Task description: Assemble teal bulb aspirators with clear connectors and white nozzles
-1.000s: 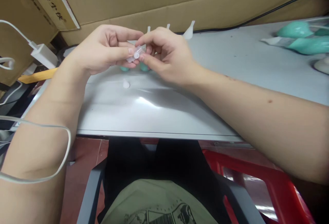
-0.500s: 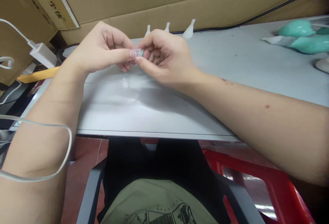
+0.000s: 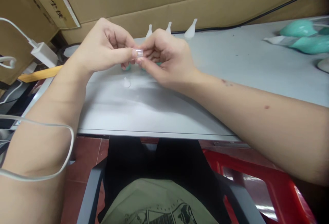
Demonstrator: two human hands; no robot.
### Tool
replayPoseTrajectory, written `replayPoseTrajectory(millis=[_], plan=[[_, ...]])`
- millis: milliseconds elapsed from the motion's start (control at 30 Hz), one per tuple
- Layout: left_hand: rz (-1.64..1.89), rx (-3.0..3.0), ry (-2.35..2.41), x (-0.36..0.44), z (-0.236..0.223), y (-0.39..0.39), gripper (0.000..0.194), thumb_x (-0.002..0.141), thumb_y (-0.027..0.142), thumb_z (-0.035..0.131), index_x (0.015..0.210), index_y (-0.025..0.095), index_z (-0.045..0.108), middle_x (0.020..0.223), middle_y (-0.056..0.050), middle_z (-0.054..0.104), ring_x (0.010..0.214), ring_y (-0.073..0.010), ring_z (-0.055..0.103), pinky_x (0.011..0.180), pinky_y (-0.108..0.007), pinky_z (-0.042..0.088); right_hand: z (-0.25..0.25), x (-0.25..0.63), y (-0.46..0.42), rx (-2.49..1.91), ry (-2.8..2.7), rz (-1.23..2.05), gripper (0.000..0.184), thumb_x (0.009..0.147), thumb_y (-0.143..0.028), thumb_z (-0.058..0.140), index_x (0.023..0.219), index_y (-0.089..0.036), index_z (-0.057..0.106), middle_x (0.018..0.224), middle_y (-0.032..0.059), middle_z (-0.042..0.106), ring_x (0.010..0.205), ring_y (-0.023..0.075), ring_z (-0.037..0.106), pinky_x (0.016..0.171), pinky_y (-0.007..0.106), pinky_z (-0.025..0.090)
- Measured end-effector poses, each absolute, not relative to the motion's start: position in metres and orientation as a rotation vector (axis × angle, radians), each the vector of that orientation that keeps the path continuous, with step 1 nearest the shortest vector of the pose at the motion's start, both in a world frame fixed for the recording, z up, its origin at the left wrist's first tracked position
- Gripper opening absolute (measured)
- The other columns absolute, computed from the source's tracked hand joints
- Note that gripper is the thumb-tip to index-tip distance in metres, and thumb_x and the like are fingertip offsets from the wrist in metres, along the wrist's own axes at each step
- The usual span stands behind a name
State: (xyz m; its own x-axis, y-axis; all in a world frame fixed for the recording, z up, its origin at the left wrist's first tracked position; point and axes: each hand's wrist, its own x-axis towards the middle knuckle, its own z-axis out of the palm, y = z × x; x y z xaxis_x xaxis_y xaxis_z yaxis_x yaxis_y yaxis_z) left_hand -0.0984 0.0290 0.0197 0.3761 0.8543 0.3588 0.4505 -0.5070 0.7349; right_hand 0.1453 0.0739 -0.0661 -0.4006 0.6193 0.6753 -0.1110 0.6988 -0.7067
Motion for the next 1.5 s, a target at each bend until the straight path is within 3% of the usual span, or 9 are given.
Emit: replayPoseTrajectory(millis=[267, 533, 733, 800, 1000, 1100, 1233, 1400, 1500], plan=[[1.054, 2.064, 0.942, -0.110, 0.002, 0.049, 0.049, 0.102, 0.088, 0.100, 0.099, 0.039, 0.104, 0.097, -0.014, 0.092, 0.084, -0.0442, 0.087, 0.101, -0.088, 0.076, -0.062, 0.146, 0.071, -0.412, -1.799, 0.922, 0.031, 0.110, -0.055, 0.108, 0.110, -0.035, 0.084, 0.112, 0.0026, 0.089, 0.105, 0.0276, 0.083, 0.094, 0.042, 0.072], [1.035, 2.084, 1.087, -0.102, 0.013, 0.032, 0.046, 0.102, 0.077, 0.108, 0.101, 0.031, 0.102, 0.101, -0.015, 0.090, 0.119, -0.0566, 0.091, 0.116, -0.089, 0.071, -0.062, 0.140, 0.069, -0.396, -1.761, 0.895, 0.037, 0.109, -0.057, 0.108, 0.103, -0.035, 0.079, 0.104, 0.0028, 0.087, 0.100, 0.0298, 0.084, 0.087, 0.044, 0.072], [1.370, 2.147, 0.838, -0.118, 0.003, 0.062, 0.063, 0.105, 0.099, 0.094, 0.112, 0.038, 0.105, 0.095, -0.007, 0.090, 0.068, -0.0251, 0.066, 0.085, -0.059, 0.067, -0.051, 0.136, 0.062, -0.455, -1.619, 0.873, 0.045, 0.105, -0.057, 0.108, 0.097, -0.033, 0.071, 0.093, 0.0002, 0.076, 0.079, 0.0229, 0.071, 0.069, 0.040, 0.059], [1.483, 2.168, 0.853, -0.125, 0.004, 0.070, 0.065, 0.096, 0.097, 0.105, 0.110, 0.033, 0.105, 0.094, -0.003, 0.090, 0.066, -0.0191, 0.057, 0.079, -0.052, 0.060, -0.048, 0.134, 0.061, -0.467, -1.590, 0.896, 0.046, 0.106, -0.049, 0.106, 0.092, -0.033, 0.066, 0.085, -0.0021, 0.071, 0.073, 0.0207, 0.068, 0.067, 0.040, 0.056], [0.816, 2.286, 1.487, -0.145, -0.002, 0.078, 0.065, 0.082, 0.082, 0.107, 0.119, 0.029, 0.102, 0.110, -0.007, 0.095, 0.095, -0.0321, 0.071, 0.107, -0.059, 0.061, -0.048, 0.126, 0.066, -0.450, -1.509, 0.997, 0.039, 0.094, -0.004, 0.086, 0.085, -0.032, 0.061, 0.075, -0.0071, 0.068, 0.063, 0.0161, 0.068, 0.059, 0.036, 0.053], [0.624, 2.172, 1.390, -0.142, -0.014, 0.083, 0.054, 0.088, 0.077, 0.105, 0.113, 0.030, 0.097, 0.106, -0.003, 0.093, 0.098, -0.0309, 0.074, 0.109, -0.056, 0.063, -0.050, 0.129, 0.069, -0.424, -1.534, 1.059, 0.040, 0.096, -0.010, 0.095, 0.086, -0.033, 0.064, 0.073, -0.0077, 0.069, 0.062, 0.0180, 0.071, 0.061, 0.037, 0.061], [0.928, 1.893, 1.284, -0.143, -0.031, 0.097, 0.051, 0.098, 0.078, 0.105, 0.109, 0.030, 0.088, 0.105, -0.001, 0.090, 0.109, -0.0318, 0.076, 0.111, -0.058, 0.066, -0.052, 0.136, 0.071, -0.453, -1.630, 1.133, 0.039, 0.095, -0.034, 0.111, 0.087, -0.034, 0.072, 0.076, -0.0049, 0.077, 0.069, 0.0232, 0.076, 0.065, 0.042, 0.069], [1.222, 1.586, 1.249, -0.185, -0.021, 0.123, 0.070, 0.111, 0.092, 0.086, 0.146, 0.034, 0.069, 0.106, 0.002, 0.074, 0.128, -0.0310, 0.065, 0.123, -0.065, 0.059, -0.054, 0.137, 0.074, -0.472, -1.636, 1.182, 0.039, 0.091, -0.035, 0.109, 0.085, -0.033, 0.071, 0.071, -0.0051, 0.076, 0.063, 0.0206, 0.072, 0.058, 0.039, 0.065], [1.221, 1.451, 1.161, -0.200, -0.003, 0.121, 0.059, 0.105, 0.081, 0.085, 0.143, 0.039, 0.071, 0.104, 0.000, 0.079, 0.115, -0.0315, 0.053, 0.114, -0.062, 0.058, -0.054, 0.137, 0.072, -0.486, -1.638, 1.227, 0.041, 0.097, -0.039, 0.110, 0.085, -0.031, 0.072, 0.074, -0.0036, 0.080, 0.064, 0.0184, 0.072, 0.059, 0.037, 0.064]])
